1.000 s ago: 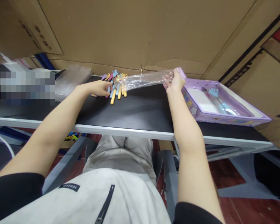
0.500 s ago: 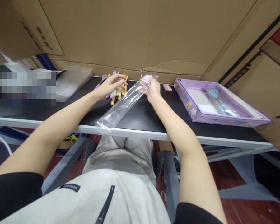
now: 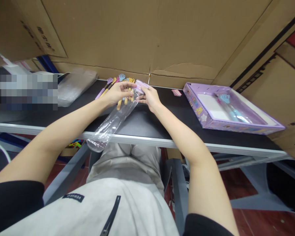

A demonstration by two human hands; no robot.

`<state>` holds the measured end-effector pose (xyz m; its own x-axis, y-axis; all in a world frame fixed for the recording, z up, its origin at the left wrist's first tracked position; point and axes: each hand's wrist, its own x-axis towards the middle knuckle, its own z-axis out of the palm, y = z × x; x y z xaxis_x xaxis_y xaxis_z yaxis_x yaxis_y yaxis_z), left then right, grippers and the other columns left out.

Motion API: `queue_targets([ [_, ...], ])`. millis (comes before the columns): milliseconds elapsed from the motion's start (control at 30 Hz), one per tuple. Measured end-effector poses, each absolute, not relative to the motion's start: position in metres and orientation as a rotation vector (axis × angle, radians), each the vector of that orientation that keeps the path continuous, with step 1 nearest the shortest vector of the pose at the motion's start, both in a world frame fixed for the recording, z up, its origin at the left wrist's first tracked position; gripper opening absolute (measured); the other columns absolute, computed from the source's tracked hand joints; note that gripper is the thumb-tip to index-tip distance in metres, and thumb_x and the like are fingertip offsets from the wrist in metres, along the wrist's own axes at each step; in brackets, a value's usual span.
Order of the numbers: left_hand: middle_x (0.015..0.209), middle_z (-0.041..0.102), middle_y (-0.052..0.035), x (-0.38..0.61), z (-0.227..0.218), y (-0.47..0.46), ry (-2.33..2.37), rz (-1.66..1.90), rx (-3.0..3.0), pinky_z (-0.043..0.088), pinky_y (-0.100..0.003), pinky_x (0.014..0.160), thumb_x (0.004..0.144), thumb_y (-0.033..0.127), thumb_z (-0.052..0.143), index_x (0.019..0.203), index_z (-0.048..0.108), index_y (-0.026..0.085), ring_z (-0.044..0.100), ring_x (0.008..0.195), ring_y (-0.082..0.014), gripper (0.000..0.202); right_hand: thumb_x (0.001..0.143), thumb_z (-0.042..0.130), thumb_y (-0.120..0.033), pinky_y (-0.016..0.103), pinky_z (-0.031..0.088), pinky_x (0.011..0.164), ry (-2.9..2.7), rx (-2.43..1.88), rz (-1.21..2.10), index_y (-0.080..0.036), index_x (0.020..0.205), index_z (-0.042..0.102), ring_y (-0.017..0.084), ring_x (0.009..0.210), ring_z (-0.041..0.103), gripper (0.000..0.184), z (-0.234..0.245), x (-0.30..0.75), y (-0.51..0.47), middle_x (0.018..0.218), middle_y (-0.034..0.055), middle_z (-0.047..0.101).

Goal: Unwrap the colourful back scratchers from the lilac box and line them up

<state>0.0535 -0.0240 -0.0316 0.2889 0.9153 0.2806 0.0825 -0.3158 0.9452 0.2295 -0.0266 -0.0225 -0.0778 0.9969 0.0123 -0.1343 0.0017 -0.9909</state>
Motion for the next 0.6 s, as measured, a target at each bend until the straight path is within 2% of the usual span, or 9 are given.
queue_targets([
  [133,0.070,0.070,-0.0015,0.053,-0.029,-0.027,0.979,1.098,1.590,0.054,-0.026,0.046,0.079,0.006,0.075,0.122,0.072,0.017,0.060,0.044,-0.0146,0.045,0.095,0.074,-0.035,0.030,0.067,0.065,-1.084,-1.062,1.178,-0.025,0.094,0.042,0.009,0.056,0.063,0.034,-0.026,0.236,-0.017,0.069,-0.0093,0.058],
  [300,0.069,0.068,-0.0019,0.052,-0.032,-0.024,0.948,1.160,1.573,0.060,-0.031,0.050,0.077,0.002,0.073,0.120,0.074,0.016,0.065,0.049,-0.0172,0.045,0.092,0.076,-0.037,0.027,0.066,0.067,-1.143,-1.051,0.976,-0.024,0.087,0.035,0.010,0.066,0.070,0.043,-0.030,0.250,-0.004,0.075,-0.0082,0.056],
  [467,0.072,0.071,-0.0022,0.049,-0.036,-0.019,0.844,1.194,1.609,0.063,-0.032,0.054,0.076,0.003,0.071,0.122,0.072,0.016,0.068,0.052,-0.0184,0.047,0.087,0.079,-0.045,0.022,0.064,0.063,-1.327,-0.992,0.780,-0.022,0.086,0.048,0.011,0.077,0.070,0.038,-0.032,0.255,-0.001,0.087,-0.0031,0.061],
  [600,0.067,0.070,0.0003,0.047,-0.040,-0.014,0.827,1.233,1.636,0.064,-0.033,0.056,0.076,0.006,0.070,0.115,0.073,0.018,0.066,0.049,-0.0165,0.041,0.086,0.079,-0.051,0.026,0.066,0.066,-1.443,-0.975,0.781,-0.021,0.090,0.062,0.015,0.086,0.069,0.035,-0.034,0.254,0.001,0.093,0.0010,0.066],
])
